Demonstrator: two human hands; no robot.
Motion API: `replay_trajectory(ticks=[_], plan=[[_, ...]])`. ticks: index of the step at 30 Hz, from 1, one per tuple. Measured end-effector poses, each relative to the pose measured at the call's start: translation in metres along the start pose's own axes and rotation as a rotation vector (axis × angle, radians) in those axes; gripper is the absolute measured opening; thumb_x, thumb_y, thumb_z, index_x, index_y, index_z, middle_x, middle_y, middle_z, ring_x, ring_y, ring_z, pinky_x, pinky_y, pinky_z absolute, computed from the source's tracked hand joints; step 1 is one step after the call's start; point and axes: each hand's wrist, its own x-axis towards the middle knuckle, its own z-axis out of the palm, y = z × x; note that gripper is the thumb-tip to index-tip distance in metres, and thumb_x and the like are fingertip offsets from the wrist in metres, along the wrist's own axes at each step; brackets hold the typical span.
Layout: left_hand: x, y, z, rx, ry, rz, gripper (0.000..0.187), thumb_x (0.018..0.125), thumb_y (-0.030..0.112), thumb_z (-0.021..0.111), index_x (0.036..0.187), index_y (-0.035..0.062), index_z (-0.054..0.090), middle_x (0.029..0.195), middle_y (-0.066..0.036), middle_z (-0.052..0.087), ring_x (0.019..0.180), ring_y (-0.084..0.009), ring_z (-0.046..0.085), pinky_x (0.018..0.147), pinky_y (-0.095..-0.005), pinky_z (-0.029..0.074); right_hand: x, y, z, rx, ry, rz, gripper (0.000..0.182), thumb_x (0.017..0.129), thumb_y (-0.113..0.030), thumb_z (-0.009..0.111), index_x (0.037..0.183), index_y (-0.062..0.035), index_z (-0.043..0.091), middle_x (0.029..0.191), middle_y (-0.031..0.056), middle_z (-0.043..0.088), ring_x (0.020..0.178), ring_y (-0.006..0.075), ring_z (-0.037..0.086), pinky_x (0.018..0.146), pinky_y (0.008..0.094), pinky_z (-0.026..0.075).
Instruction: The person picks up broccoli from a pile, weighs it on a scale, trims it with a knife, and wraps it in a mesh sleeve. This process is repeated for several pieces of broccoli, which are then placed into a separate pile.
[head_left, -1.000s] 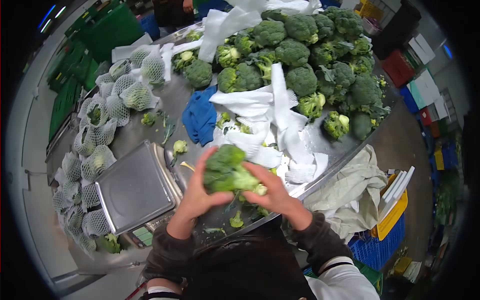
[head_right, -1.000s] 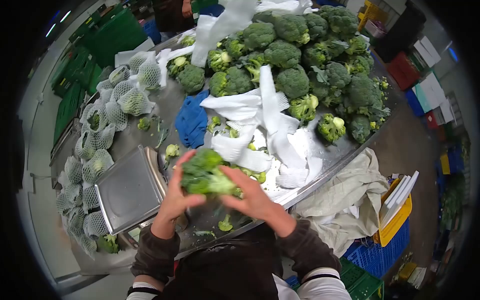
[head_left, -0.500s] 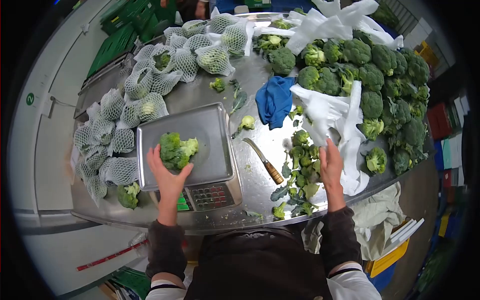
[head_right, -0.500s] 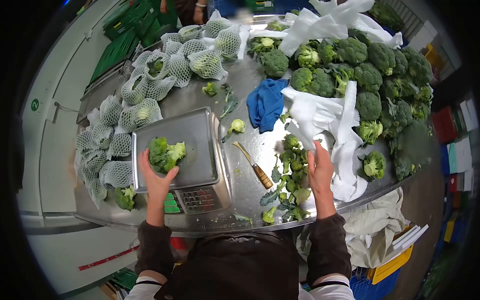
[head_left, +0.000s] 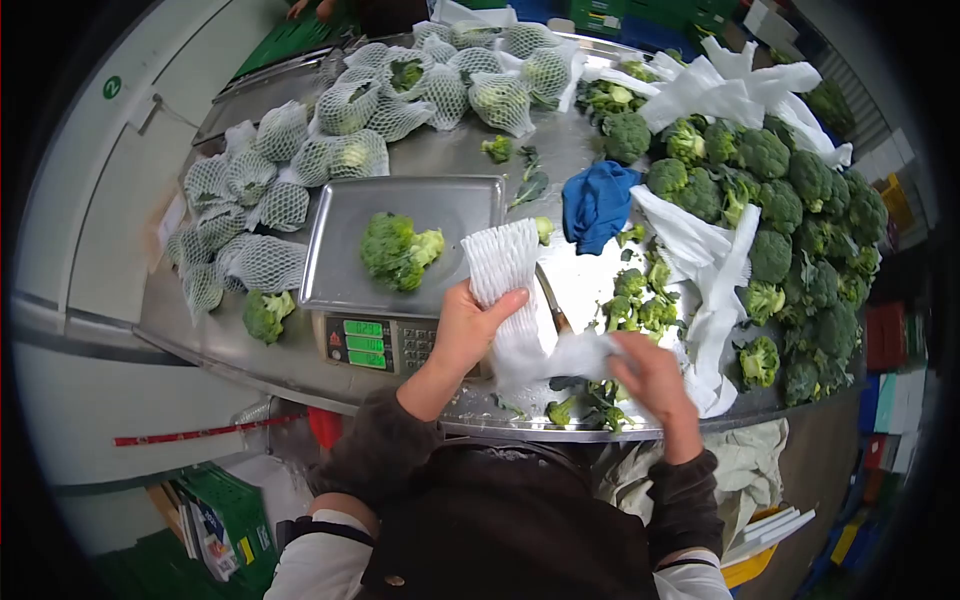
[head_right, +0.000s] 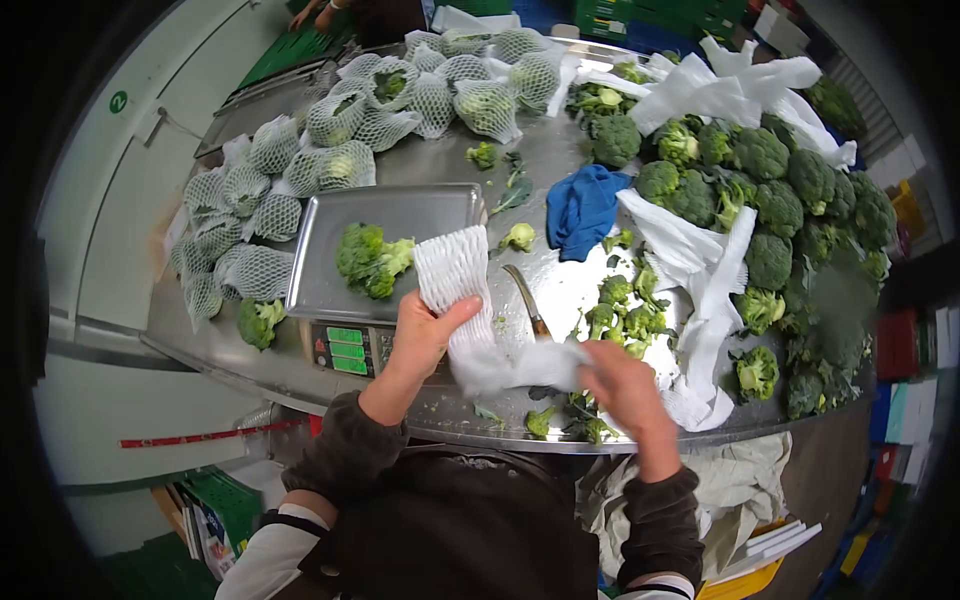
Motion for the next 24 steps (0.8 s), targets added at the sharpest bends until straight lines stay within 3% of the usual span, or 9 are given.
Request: replay_trajectory(ticks=[1, 3, 5, 7, 11, 13, 15, 19, 24], plan=[[-0.001, -0.002, -0.004, 0.01, 0.007, -0.032, 0.021, 0.079, 0.009, 0.069, 0.095, -0.0037, 0.064, 0.086, -0.006, 0.067, 0.076, -0.009, 0.06, 0.068, -0.0254, 0.049, -0.003, 0.02, -0.01, -0.074, -0.048, 0.244, 0.039, 0.079, -0.016, 0.063, 0.117, -0.0115, 0.054, 0.103, 0.0148, 0.061, 0.085, 0.0325, 0.062, 0.074, 0.0371, 0.05], [-0.01, -0.005, -0.002, 0.054, 0.012, -0.088, 0.019, 0.079, 0.008, 0.069, 0.093, -0.0033, 0.065, 0.081, -0.005, 0.067, 0.071, -0.0081, 0.06, 0.064, -0.0243, 0.049, -0.002, 0.036, -0.024, -0.553, 0.097, 0.345, 0.06, 0.075, -0.018, 0.07, 0.127, -0.0071, 0.044, 0.123, 0.0183, 0.051, 0.107, 0.0339, 0.053, 0.083, 0.0401, 0.047], [-0.02, -0.012, 0.006, 0.193, -0.163, -0.206, 0.019, 0.078, 0.008, 0.07, 0.094, -0.0019, 0.066, 0.082, -0.004, 0.067, 0.07, -0.0077, 0.06, 0.063, -0.0235, 0.049, 0.008, 0.036, -0.027, -0.401, 0.321, 0.062, 0.069, 0.072, -0.019, 0.073, 0.131, -0.0033, 0.039, 0.13, 0.0201, 0.044, 0.115, 0.0345, 0.046, 0.09, 0.0383, 0.043], [-0.026, -0.027, 0.016, 0.226, -0.263, -0.275, 0.022, 0.075, 0.006, 0.072, 0.096, 0.0007, 0.066, 0.085, -0.002, 0.067, 0.075, -0.0071, 0.06, 0.068, -0.0238, 0.049, 0.026, -0.007, -0.017, -0.052, 0.305, -0.074, 0.074, 0.072, -0.02, 0.074, 0.133, -0.0011, 0.036, 0.129, 0.02, 0.043, 0.114, 0.0346, 0.046, 0.093, 0.0358, 0.039], [-0.037, -0.029, 0.033, 0.109, -0.302, -0.166, 0.019, 0.077, 0.007, 0.07, 0.094, 0.0005, 0.065, 0.083, -0.002, 0.066, 0.074, -0.0083, 0.06, 0.065, -0.0247, 0.049, 0.046, -0.064, 0.017, 0.409, 0.076, -0.041, 0.041, 0.074, -0.016, 0.071, 0.11, -0.004, 0.056, 0.096, 0.0132, 0.059, 0.086, 0.0244, 0.059, 0.074, 0.0307, 0.046], [-0.038, -0.017, 0.025, 0.482, -0.314, -0.202, 0.023, 0.08, 0.015, 0.067, 0.097, -0.0006, 0.064, 0.085, -0.003, 0.065, 0.077, -0.0103, 0.06, 0.069, -0.0274, 0.049, 0.051, -0.059, 0.034, 0.425, 0.272, -0.138, 0.028, 0.075, -0.014, 0.069, 0.1, -0.0042, 0.061, 0.084, 0.011, 0.061, 0.074, 0.0218, 0.061, 0.066, 0.0283, 0.046], [-0.045, -0.016, 0.012, 0.149, -0.18, -0.471, 0.022, 0.085, 0.018, 0.062, 0.096, -0.0006, 0.064, 0.082, -0.005, 0.065, 0.07, -0.0102, 0.06, 0.063, -0.0266, 0.049, 0.045, -0.051, 0.044, 0.53, 0.214, 0.018, 0.027, 0.08, -0.017, 0.066, 0.102, -0.0034, 0.06, 0.088, 0.0113, 0.061, 0.079, 0.0202, 0.06, 0.067, 0.0274, 0.046], [-0.059, -0.009, -0.045, 0.007, 0.064, -0.342, 0.02, 0.087, 0.011, 0.056, 0.102, -0.0017, 0.06, 0.084, -0.009, 0.066, 0.071, -0.018, 0.064, 0.065, -0.0296, 0.053, 0.019, 0.013, 0.059, 0.563, 0.003, 0.252, 0.032, 0.082, -0.018, 0.063, 0.11, -0.0036, 0.057, 0.094, 0.0112, 0.061, 0.081, 0.0227, 0.061, 0.072, 0.0317, 0.049], [-0.076, 0.016, -0.092, -0.026, 0.341, 0.015, 0.039, 0.083, -0.001, 0.052, 0.121, -0.0046, 0.043, 0.106, -0.019, 0.059, 0.087, -0.0294, 0.063, 0.074, -0.0379, 0.055, -0.03, 0.102, 0.029, -0.068, 0.324, 0.215, 0.042, 0.075, -0.008, 0.064, 0.115, -0.0055, 0.052, 0.11, 0.0156, 0.054, 0.102, 0.0342, 0.053, 0.087, 0.0373, 0.044]])
